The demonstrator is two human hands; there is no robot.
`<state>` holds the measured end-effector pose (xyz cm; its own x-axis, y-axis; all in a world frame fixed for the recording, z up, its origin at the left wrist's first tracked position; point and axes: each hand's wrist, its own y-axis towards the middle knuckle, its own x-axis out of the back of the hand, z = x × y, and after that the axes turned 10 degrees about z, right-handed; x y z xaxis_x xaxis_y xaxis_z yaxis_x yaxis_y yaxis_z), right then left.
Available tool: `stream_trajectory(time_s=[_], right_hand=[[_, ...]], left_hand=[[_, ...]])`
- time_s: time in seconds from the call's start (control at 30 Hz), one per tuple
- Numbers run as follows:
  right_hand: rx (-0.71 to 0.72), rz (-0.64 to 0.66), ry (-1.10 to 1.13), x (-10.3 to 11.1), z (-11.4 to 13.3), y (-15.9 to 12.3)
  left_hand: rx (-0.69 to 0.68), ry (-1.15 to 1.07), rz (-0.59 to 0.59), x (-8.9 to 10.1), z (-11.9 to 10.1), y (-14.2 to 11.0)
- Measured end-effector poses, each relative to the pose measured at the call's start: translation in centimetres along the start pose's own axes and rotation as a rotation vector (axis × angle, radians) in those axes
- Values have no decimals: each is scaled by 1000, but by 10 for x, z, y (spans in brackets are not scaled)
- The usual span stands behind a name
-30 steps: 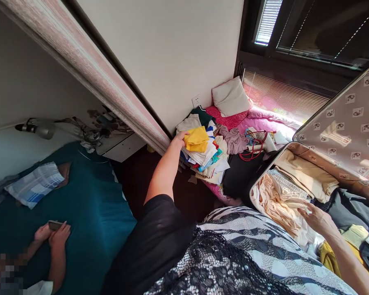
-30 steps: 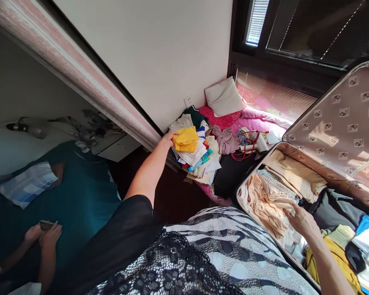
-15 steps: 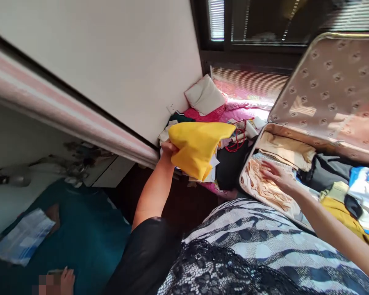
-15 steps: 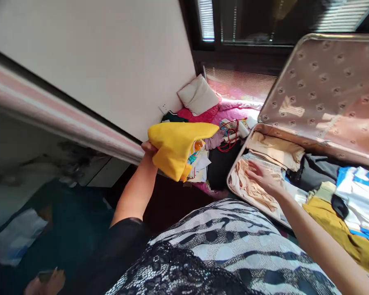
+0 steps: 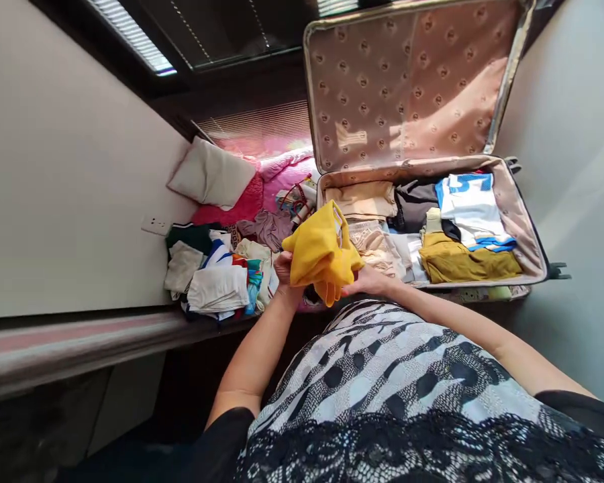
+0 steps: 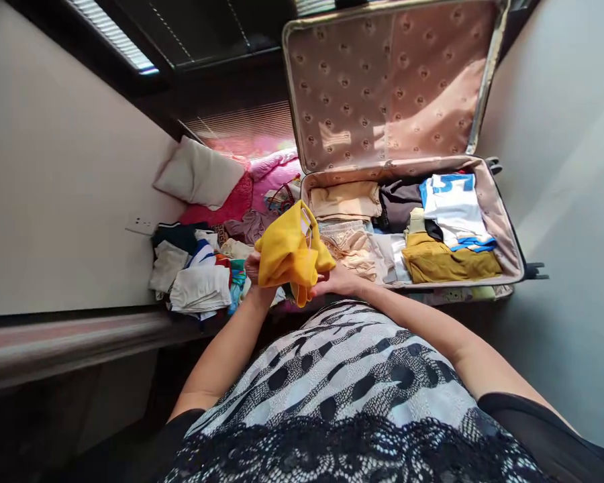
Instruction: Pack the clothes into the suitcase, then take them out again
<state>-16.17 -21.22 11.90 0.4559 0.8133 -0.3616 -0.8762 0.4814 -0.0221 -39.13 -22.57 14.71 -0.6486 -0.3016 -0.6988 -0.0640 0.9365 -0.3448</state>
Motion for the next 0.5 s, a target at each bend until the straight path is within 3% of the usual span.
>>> stream_trajectory(time_s=[0.1,0.2,0.33,0.43,0.5], right_hand=[[53,-370,-79,13,-4,-6],[85,-583,-82,45,0,-25],[13,-717,-81,107,30,-89],[-235,-729,-31,155,61,-144],[-421,-709,8,181,73,-166]], left_hand=[[63,-56,-52,-32,35,11],[122,-60,-52,-63,64,20],[193,-70,-60,-93,100,25],[308,-104,-193,-104,137,24],[397,-142,-279,-110,164,25]])
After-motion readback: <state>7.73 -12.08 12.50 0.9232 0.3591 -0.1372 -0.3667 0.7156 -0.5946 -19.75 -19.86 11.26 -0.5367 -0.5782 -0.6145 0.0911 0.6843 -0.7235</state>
